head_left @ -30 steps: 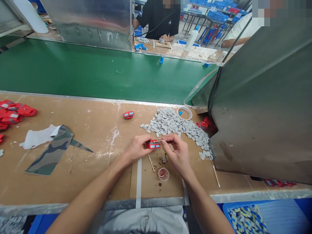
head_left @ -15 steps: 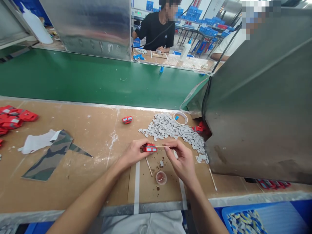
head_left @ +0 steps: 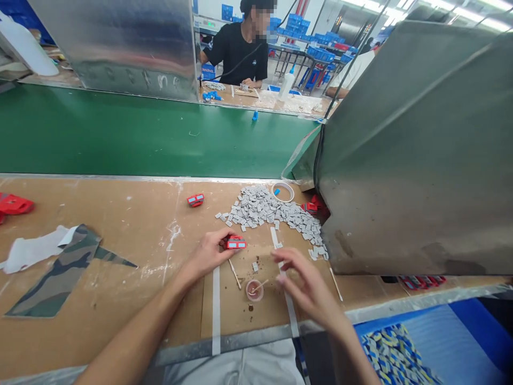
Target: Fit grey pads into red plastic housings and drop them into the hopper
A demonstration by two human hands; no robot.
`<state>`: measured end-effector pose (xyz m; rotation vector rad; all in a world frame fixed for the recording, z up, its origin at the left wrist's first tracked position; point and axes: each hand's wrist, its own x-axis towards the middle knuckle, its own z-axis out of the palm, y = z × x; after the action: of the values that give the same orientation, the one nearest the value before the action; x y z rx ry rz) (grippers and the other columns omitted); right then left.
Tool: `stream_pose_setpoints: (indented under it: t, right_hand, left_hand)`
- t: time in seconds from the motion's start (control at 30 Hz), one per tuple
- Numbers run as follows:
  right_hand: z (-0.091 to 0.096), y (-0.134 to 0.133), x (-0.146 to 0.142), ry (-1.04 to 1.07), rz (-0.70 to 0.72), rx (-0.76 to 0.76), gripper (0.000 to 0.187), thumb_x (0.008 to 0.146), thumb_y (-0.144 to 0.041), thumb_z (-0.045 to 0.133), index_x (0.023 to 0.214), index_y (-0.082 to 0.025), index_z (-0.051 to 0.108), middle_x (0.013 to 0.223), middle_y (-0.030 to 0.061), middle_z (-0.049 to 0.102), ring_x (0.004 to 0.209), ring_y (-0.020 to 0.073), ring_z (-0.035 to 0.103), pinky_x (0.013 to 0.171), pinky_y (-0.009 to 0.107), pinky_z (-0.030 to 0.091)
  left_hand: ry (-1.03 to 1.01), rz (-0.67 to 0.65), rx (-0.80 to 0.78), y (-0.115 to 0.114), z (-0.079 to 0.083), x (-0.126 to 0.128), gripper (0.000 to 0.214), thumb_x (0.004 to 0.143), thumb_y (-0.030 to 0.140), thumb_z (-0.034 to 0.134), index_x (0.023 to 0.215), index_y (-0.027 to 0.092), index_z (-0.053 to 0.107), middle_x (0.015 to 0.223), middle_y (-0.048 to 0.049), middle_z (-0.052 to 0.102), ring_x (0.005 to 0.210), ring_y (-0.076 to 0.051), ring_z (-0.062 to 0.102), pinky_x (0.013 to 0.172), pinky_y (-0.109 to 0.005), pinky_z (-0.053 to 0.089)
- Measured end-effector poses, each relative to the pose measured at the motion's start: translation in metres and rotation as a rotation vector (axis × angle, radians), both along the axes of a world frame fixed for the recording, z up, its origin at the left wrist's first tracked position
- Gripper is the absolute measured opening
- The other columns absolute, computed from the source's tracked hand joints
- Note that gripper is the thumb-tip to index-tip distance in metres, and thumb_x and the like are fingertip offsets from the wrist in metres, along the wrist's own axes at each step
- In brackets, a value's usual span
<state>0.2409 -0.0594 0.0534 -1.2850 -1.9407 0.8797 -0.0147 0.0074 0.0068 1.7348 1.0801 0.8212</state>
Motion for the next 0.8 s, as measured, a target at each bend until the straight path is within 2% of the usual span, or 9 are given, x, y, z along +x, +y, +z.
stream_pose_setpoints:
  t: [0.1,0.17,0.23,0.33,0.43,0.67,0.8]
  right_hand:
    - [0.006,0.054,0.017,-0.179,-0.152,-0.008,0.012,0.093,-0.027,0.055,0.095,-0.021,0.065,0.092,0.0059,0.07,0.081,0.0201,0.064,0.071,0.031,0.049]
    - [-0.003,0.086,0.021,-0.327,-0.262,-0.02,0.01,0.088,-0.024,0.059,0.08,-0.019,0.062,0.077,0.003,0.067,0.07,0.0181,0.06,0.065,0.029,0.044]
    - [-0.018,0.105,0.019,-0.417,-0.342,-0.008,0.01,0.084,-0.026,0.064,0.078,-0.019,0.06,0.072,0.0015,0.065,0.066,0.0171,0.058,0.061,0.027,0.04]
    - [-0.04,0.108,0.01,-0.458,-0.375,0.02,0.012,0.079,-0.026,0.069,0.08,-0.019,0.06,0.074,0.0018,0.066,0.066,0.0175,0.059,0.06,0.026,0.039]
    - [-0.05,0.1,0.005,-0.477,-0.351,0.042,0.004,0.08,-0.017,0.065,0.082,-0.019,0.062,0.074,0.0022,0.067,0.067,0.0176,0.06,0.061,0.026,0.041]
    - [-0.046,0.099,0.009,-0.508,-0.305,0.108,0.016,0.081,-0.008,0.056,0.08,-0.02,0.067,0.081,0.007,0.069,0.075,0.0204,0.062,0.07,0.031,0.045]
    - [-0.036,0.095,0.008,-0.29,-0.234,0.189,0.014,0.088,-0.018,0.053,0.085,-0.02,0.066,0.088,0.0061,0.067,0.08,0.0206,0.063,0.073,0.032,0.049]
  left_hand:
    - [0.006,0.008,-0.001,0.0,0.004,0.0,0.018,0.081,0.028,0.067,0.096,0.017,0.067,0.083,-0.0016,0.07,0.072,-0.014,0.062,0.066,-0.022,0.047]
    - [0.009,0.015,-0.003,-0.001,0.006,0.0,0.018,0.083,0.029,0.066,0.095,0.016,0.066,0.083,-0.0019,0.07,0.072,-0.014,0.062,0.066,-0.023,0.047]
    - [0.012,0.02,-0.003,-0.002,0.007,-0.001,0.018,0.084,0.03,0.065,0.094,0.016,0.066,0.082,-0.0019,0.07,0.072,-0.014,0.062,0.067,-0.023,0.047]
    - [0.013,0.015,-0.003,-0.002,0.006,-0.001,0.018,0.083,0.03,0.066,0.094,0.017,0.067,0.08,-0.0015,0.07,0.071,-0.014,0.061,0.065,-0.023,0.047]
    - [-0.009,0.016,-0.039,-0.002,0.005,0.0,0.018,0.082,0.029,0.067,0.095,0.017,0.068,0.083,-0.0024,0.071,0.074,-0.015,0.063,0.068,-0.024,0.049]
    - [-0.275,0.066,-0.226,-0.002,0.001,-0.002,0.028,0.076,0.028,0.073,0.101,0.017,0.069,0.096,-0.006,0.072,0.089,-0.019,0.066,0.081,-0.029,0.053]
    - [-0.416,0.107,-0.254,-0.002,0.002,-0.002,0.035,0.075,0.033,0.078,0.105,0.018,0.068,0.1,-0.0062,0.07,0.091,-0.019,0.066,0.085,-0.03,0.052]
